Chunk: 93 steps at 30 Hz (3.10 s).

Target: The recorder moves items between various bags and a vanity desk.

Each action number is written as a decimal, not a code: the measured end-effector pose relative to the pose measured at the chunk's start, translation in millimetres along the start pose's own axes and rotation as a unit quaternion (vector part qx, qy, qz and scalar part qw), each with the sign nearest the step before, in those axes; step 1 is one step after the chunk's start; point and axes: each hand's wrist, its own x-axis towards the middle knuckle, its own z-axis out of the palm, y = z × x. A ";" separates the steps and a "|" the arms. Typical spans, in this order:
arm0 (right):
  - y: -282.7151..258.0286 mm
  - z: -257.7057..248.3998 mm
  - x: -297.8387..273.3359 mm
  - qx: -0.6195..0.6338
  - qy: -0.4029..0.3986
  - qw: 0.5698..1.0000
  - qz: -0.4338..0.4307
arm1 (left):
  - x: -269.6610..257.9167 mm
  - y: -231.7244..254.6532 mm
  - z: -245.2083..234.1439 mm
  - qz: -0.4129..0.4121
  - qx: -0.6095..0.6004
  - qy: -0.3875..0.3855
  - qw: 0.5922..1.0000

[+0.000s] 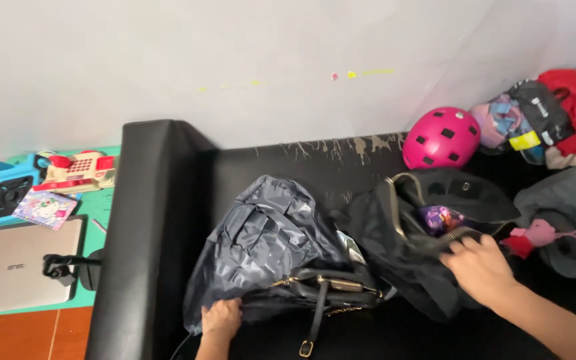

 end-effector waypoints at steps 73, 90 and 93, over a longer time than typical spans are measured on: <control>-138.6 -134.3 -131.8 0.164 0.028 0.981 0.101 | -186.6 6.7 -368.1 0.073 -0.367 0.463 0.804; -189.7 -258.5 -59.7 0.492 0.465 0.735 0.033 | -330.9 75.3 -580.3 0.435 -0.625 0.234 0.605; -164.4 -313.8 -92.7 0.436 0.534 0.722 0.051 | -349.1 87.1 -593.2 0.447 -0.670 0.004 0.593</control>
